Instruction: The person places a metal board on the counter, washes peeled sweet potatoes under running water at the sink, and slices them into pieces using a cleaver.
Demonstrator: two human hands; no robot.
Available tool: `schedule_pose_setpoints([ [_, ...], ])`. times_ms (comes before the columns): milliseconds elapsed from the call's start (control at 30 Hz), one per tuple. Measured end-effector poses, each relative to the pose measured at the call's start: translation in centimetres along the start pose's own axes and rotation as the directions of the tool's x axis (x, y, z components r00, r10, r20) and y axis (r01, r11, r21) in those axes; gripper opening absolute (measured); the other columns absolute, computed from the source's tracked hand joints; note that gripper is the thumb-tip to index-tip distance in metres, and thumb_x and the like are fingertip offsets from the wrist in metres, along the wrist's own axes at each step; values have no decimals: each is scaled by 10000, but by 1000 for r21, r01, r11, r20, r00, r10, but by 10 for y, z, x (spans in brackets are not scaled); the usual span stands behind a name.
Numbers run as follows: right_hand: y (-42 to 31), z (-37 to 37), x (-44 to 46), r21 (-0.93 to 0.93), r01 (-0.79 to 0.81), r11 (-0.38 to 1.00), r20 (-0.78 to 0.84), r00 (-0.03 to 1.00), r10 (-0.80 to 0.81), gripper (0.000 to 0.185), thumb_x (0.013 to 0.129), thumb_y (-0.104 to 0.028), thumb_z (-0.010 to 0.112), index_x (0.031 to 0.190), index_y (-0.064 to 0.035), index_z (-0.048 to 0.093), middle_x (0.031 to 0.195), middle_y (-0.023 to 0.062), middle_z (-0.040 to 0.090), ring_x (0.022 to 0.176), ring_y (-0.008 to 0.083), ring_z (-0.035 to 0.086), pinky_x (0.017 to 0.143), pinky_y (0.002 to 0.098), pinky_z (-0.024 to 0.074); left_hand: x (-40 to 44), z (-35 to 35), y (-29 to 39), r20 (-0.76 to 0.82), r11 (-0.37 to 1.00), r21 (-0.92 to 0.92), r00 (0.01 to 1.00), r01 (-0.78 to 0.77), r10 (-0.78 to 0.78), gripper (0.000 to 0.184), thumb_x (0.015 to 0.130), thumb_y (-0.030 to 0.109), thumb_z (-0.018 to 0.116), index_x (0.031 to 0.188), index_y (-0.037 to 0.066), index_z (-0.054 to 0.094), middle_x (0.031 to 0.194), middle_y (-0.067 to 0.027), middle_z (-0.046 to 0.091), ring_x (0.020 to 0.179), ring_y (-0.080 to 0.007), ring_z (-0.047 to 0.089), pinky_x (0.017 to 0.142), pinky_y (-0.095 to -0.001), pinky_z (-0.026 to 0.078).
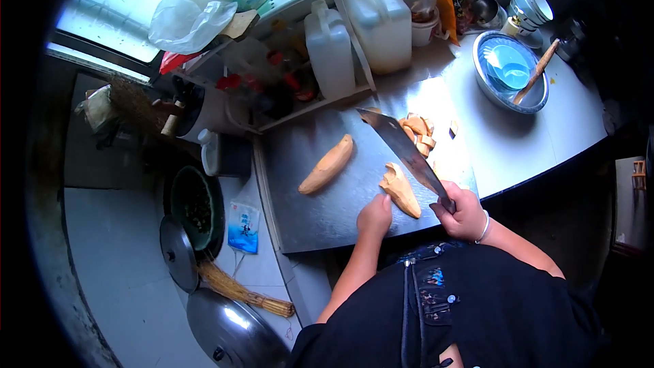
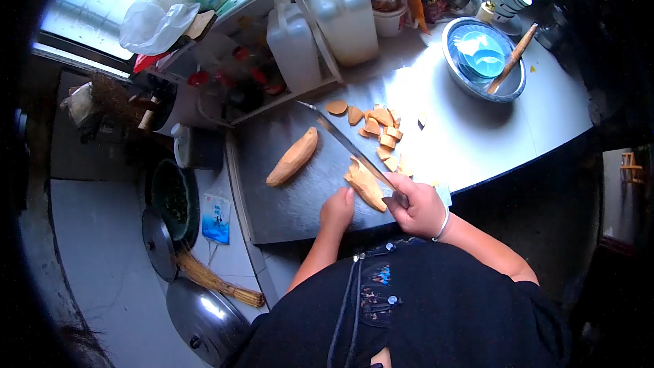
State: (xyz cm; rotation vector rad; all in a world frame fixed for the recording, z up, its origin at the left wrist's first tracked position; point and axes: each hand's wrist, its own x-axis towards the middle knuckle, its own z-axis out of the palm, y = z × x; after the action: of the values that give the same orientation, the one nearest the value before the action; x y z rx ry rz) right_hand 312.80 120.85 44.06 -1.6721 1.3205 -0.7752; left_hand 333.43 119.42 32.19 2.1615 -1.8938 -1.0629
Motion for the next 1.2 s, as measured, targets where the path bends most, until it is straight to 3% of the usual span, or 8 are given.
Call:
schedule_pose_setpoints([
  [167,58,46,-7,-362,-286,887,271,878,393,269,817,-154,563,1055,-45,500,788,227,609,732,387,601,665,421,478,6,-1,-5,-19,999,-16,999,-33,32,340,901,332,391,954,45,565,878,-237,606,844,-416,570,734,-484,450],
  [300,54,46,-3,-343,-376,861,279,834,475,283,835,-201,542,1067,-50,485,797,248,607,797,402,592,714,451,463,3,2,-3,11,995,-70,997,-76,77,339,900,341,392,990,59,558,899,-225,613,855,-407,576,749,-472,453],
  [500,54,39,-1,-286,-296,911,237,900,367,319,823,-204,568,1105,-77,488,755,223,608,758,387,597,680,445,467,5,-5,-6,-85,995,-93,996,-25,17,287,896,332,423,998,99,557,883,-220,610,856,-393,578,737,-466,453],
  [600,38,28,-3,-132,-63,989,76,994,73,326,814,-183,568,1121,-103,493,634,198,575,637,373,588,591,430,464,7,-4,-26,-199,978,-163,975,-129,96,290,897,342,424,980,100,561,865,-206,610,830,-392,579,712,-468,450],
  [733,40,32,2,-142,-90,986,38,995,96,271,824,-171,561,1064,-64,494,734,204,599,709,373,596,663,412,470,6,-9,-26,-187,984,-136,979,-112,86,283,894,331,439,945,86,569,839,-187,612,802,-390,579,683,-461,452],
  [800,72,47,15,-442,-305,843,215,877,430,279,826,-175,551,1069,-55,486,769,221,609,744,396,596,692,434,470,2,-9,-15,-128,973,-205,989,-104,78,265,879,317,477,921,77,579,815,-173,616,784,-379,585,669,-445,461],
  [1067,76,48,9,-311,-342,887,202,888,413,335,814,-176,561,1112,-40,492,832,245,615,809,390,601,722,440,471,-4,-6,8,4,990,-142,1000,-11,11,355,793,352,609,994,60,578,740,-130,619,720,-317,612,642,-404,475],
  [1200,93,46,1,-60,-245,968,22,969,247,331,794,-145,599,1089,-24,511,848,235,617,804,379,604,722,388,474,-11,6,13,-187,981,-75,969,-178,161,494,718,346,685,1097,69,530,841,-114,598,769,-296,602,667,-389,482],
])
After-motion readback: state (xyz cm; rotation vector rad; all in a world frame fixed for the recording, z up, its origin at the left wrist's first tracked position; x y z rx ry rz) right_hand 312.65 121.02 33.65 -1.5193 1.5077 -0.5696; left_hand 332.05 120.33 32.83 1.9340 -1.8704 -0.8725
